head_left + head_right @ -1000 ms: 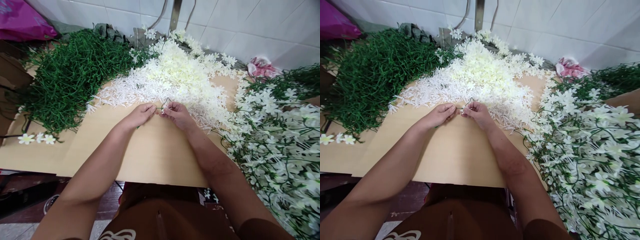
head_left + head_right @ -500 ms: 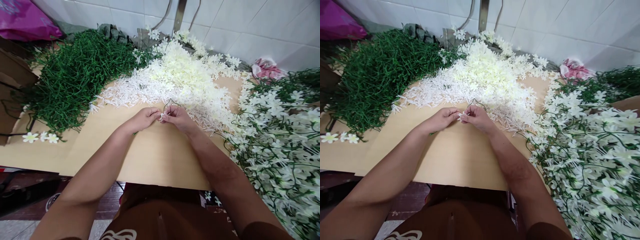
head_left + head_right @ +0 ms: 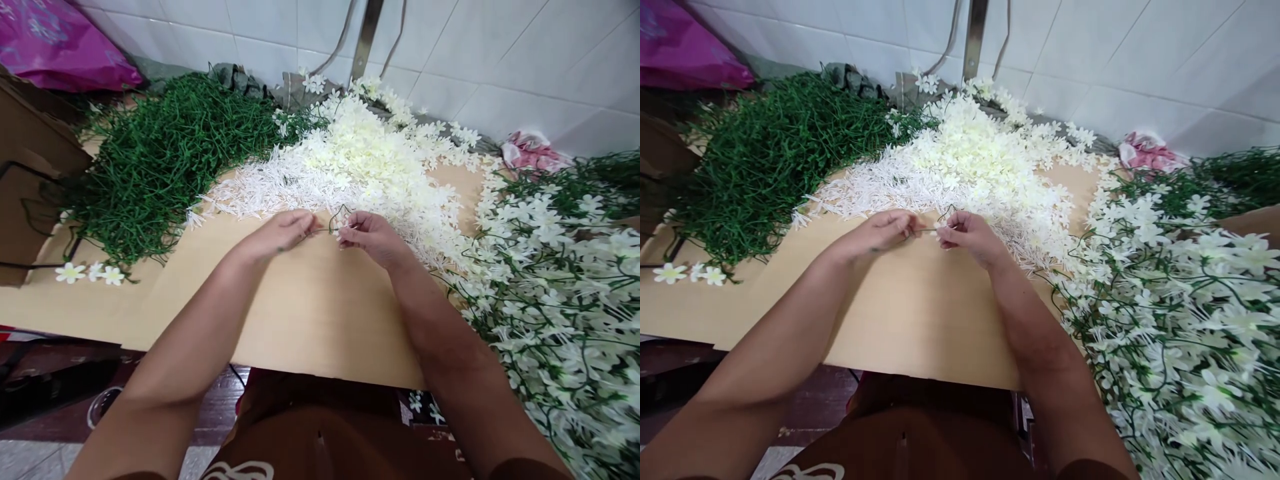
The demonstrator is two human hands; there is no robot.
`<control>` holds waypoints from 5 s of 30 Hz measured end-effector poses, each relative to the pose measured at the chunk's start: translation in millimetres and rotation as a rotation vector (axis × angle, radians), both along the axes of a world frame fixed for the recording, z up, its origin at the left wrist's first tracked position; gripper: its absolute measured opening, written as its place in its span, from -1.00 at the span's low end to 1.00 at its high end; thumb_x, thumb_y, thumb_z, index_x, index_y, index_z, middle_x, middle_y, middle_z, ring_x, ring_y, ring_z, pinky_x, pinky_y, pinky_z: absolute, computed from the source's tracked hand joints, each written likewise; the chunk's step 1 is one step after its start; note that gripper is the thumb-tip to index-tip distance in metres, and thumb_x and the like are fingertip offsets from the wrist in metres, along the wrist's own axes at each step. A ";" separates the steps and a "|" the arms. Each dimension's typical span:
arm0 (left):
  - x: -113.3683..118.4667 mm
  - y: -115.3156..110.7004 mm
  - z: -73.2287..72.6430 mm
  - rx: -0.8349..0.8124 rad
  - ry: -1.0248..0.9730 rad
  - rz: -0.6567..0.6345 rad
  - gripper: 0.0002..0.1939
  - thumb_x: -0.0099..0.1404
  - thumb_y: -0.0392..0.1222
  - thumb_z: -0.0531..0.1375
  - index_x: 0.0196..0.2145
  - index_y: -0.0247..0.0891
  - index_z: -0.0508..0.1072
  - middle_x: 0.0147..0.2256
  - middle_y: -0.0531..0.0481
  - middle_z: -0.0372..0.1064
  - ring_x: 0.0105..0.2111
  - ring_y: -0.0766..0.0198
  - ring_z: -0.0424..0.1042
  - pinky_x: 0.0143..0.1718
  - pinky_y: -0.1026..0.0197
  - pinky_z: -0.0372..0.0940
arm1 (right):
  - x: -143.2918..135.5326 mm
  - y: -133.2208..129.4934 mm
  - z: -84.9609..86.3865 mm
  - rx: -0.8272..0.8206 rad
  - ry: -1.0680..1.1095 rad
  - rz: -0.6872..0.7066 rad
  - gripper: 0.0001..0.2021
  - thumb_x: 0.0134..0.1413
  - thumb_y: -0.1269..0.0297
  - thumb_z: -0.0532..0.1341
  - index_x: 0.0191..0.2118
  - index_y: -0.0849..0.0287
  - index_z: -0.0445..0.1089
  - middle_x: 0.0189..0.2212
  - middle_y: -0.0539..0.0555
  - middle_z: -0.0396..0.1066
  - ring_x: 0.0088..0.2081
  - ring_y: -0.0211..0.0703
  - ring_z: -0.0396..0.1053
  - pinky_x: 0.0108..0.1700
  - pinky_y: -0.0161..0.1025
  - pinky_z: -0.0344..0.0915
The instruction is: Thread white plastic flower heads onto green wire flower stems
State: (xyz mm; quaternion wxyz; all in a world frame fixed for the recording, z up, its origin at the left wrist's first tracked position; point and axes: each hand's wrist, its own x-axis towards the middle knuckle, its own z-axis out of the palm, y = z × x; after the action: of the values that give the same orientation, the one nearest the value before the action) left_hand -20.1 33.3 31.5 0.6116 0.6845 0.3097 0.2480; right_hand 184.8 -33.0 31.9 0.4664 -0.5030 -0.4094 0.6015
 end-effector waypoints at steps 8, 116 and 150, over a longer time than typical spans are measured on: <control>-9.2 6.9 4.2 0.041 -0.061 0.091 -0.47 0.03 0.25 0.30 -0.34 -0.34 0.51 -0.34 -0.10 0.48 -0.32 0.29 0.40 -0.21 0.23 0.25 | 11.9 -21.5 4.9 -0.135 0.108 -0.140 -0.55 -0.48 0.14 0.54 -0.52 0.19 0.30 -0.60 -0.06 0.42 -0.49 -0.35 0.40 -0.44 -0.39 0.35; 23.3 -26.9 6.3 -0.623 -0.256 0.439 -0.87 0.11 -0.43 0.25 -0.44 -0.29 0.37 -0.56 0.08 0.40 -0.57 0.47 0.35 -0.42 0.38 0.29 | 8.3 -16.1 -24.8 0.504 -0.936 -0.071 -0.87 -0.02 0.49 0.17 -0.50 0.15 0.28 -0.47 0.06 0.28 -0.37 -0.15 0.20 -0.22 -0.13 0.21; 31.1 -32.1 -10.8 -0.581 -0.175 0.245 -0.71 -0.20 -0.26 0.49 -0.48 -0.36 0.55 -0.53 0.01 0.48 -0.50 0.42 0.43 -0.38 0.37 0.33 | -20.7 -21.9 -25.7 0.658 -0.540 -0.192 -0.91 -0.01 0.32 0.25 -0.46 0.11 0.33 -0.33 0.06 0.31 -0.19 -0.15 0.30 -0.17 -0.17 0.34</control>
State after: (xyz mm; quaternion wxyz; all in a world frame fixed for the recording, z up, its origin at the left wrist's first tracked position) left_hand 10.9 1.2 20.7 0.7711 0.4152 0.3938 0.2790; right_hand 164.1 -54.9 6.2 0.5318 -0.5026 -0.6381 0.2396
